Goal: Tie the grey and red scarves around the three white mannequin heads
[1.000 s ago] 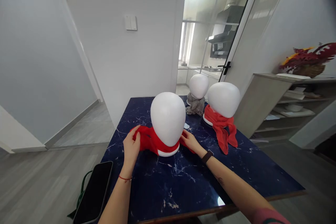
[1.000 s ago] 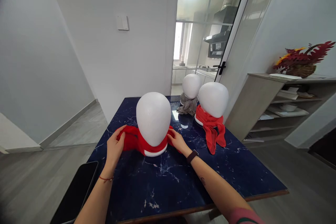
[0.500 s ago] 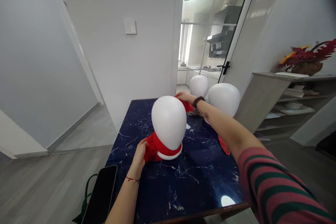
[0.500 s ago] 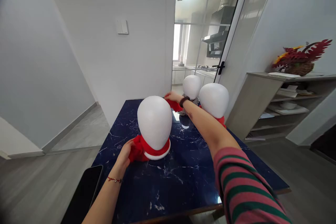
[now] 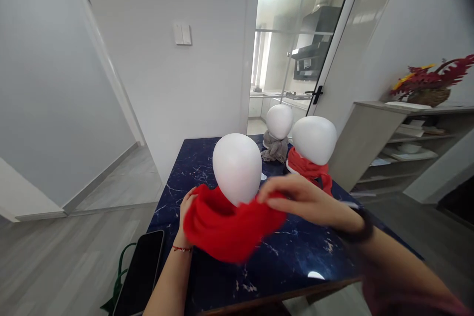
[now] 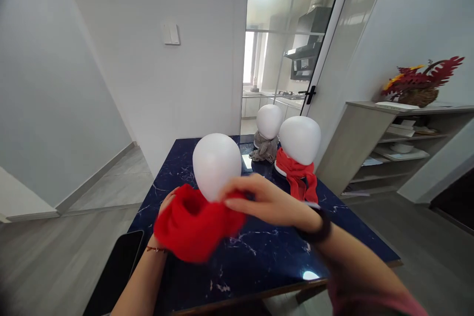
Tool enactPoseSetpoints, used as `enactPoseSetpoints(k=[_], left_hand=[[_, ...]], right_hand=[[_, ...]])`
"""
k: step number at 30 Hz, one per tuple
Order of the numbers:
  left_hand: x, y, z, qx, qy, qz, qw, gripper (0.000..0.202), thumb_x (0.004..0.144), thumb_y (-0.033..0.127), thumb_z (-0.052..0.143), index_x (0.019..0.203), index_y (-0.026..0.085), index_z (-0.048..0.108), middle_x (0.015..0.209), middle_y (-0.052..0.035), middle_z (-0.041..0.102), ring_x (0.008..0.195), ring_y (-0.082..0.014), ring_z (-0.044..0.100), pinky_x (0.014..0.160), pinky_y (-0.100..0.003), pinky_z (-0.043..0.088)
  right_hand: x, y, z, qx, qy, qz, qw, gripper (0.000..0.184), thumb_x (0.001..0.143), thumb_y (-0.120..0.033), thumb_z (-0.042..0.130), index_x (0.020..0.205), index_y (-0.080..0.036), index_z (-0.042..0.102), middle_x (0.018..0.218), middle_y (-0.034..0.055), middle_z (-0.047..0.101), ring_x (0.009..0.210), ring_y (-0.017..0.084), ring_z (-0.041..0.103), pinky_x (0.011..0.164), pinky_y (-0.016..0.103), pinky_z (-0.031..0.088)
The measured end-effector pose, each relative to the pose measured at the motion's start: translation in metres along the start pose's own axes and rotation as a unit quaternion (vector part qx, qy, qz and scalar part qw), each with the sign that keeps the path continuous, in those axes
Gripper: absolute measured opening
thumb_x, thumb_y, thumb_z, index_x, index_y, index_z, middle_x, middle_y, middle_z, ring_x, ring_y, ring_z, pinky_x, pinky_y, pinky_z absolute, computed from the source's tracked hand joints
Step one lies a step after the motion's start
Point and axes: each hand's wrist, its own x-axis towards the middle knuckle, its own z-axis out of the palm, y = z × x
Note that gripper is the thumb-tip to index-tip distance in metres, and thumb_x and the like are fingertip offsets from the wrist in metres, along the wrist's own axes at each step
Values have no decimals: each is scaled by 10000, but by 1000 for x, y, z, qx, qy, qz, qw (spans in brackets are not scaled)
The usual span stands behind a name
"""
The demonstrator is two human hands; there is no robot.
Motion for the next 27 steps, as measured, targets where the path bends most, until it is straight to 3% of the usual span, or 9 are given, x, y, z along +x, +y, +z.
enactPoseSetpoints(k=[2, 5, 7, 11, 15, 17, 20, 24, 27], left_hand=[[-1, 0, 3, 1, 12, 5, 1000, 292, 715, 19, 533, 948, 166, 631, 837, -48, 698, 681, -135, 661, 705, -273, 527], [-2, 1, 6, 8, 25, 24, 999, 282, 737, 43, 546, 964, 186, 634, 897, -49, 692, 741, -137, 664, 761, -285, 520], [-3, 2, 8, 34, 16, 49, 998, 329, 718, 77, 609, 1018, 211, 630, 958, -51, 685, 773, -144, 661, 786, -294, 516], [-9, 2, 10, 89, -43, 53, 994, 474, 664, 39, 593, 1100, 223, 596, 1016, -64, 668, 770, -148, 651, 740, -280, 520], [-10, -3, 11, 98, -86, 30, 991, 528, 637, 21, 550, 1129, 212, 566, 1020, -81, 661, 800, -163, 649, 725, -280, 521], [-8, -5, 10, 101, -63, 35, 992, 513, 634, 15, 534, 1109, 204, 570, 999, -78, 658, 772, -153, 645, 714, -273, 519], [-6, -6, 9, 95, -15, 33, 995, 477, 648, 8, 501, 1079, 198, 575, 917, -55, 651, 672, -126, 626, 675, -268, 519], [-1, -3, 7, 77, 25, 27, 996, 434, 671, -3, 473, 1044, 199, 567, 847, -23, 632, 622, -102, 603, 680, -261, 518], [4, -1, 4, 66, 34, 17, 997, 392, 672, -11, 481, 991, 197, 572, 820, -18, 637, 626, -104, 609, 686, -260, 515]], right_hand=[[-63, 21, -4, 41, 175, 137, 974, 190, 838, -376, 569, 871, -209, 654, 882, 51, 683, 805, 172, 645, 712, 265, 524], [-120, 59, -13, 35, 493, 224, 840, 256, 805, -474, 563, 955, -275, 620, 945, 51, 681, 820, 219, 658, 714, 330, 542], [-133, 84, -7, -43, 548, 237, 801, 295, 805, -508, 538, 986, -289, 616, 1004, 55, 671, 912, 245, 643, 814, 382, 523], [-123, 135, 41, -161, 313, 254, 901, 475, 787, -502, 564, 1183, -239, 563, 1195, 96, 615, 1103, 280, 575, 971, 449, 439], [-98, 182, 71, -252, 139, 260, 922, 659, 694, -402, 680, 1295, -205, 494, 1302, 129, 537, 1185, 324, 508, 969, 490, 423], [-76, 195, 53, -256, 102, 259, 926, 420, 719, -251, 636, 1132, -180, 614, 1156, 114, 632, 1055, 278, 597, 913, 419, 470], [-22, 196, -9, -263, 102, 276, 919, 193, 674, -45, 575, 796, -153, 679, 865, 90, 704, 839, 224, 654, 843, 339, 494], [87, 171, -88, -279, 151, 248, 915, 230, 708, 3, 522, 858, -106, 659, 945, 120, 691, 925, 212, 614, 915, 331, 438], [172, 136, -108, -266, 150, 200, 931, 254, 770, -31, 490, 981, -60, 627, 1017, 117, 670, 913, 182, 603, 884, 309, 450]])
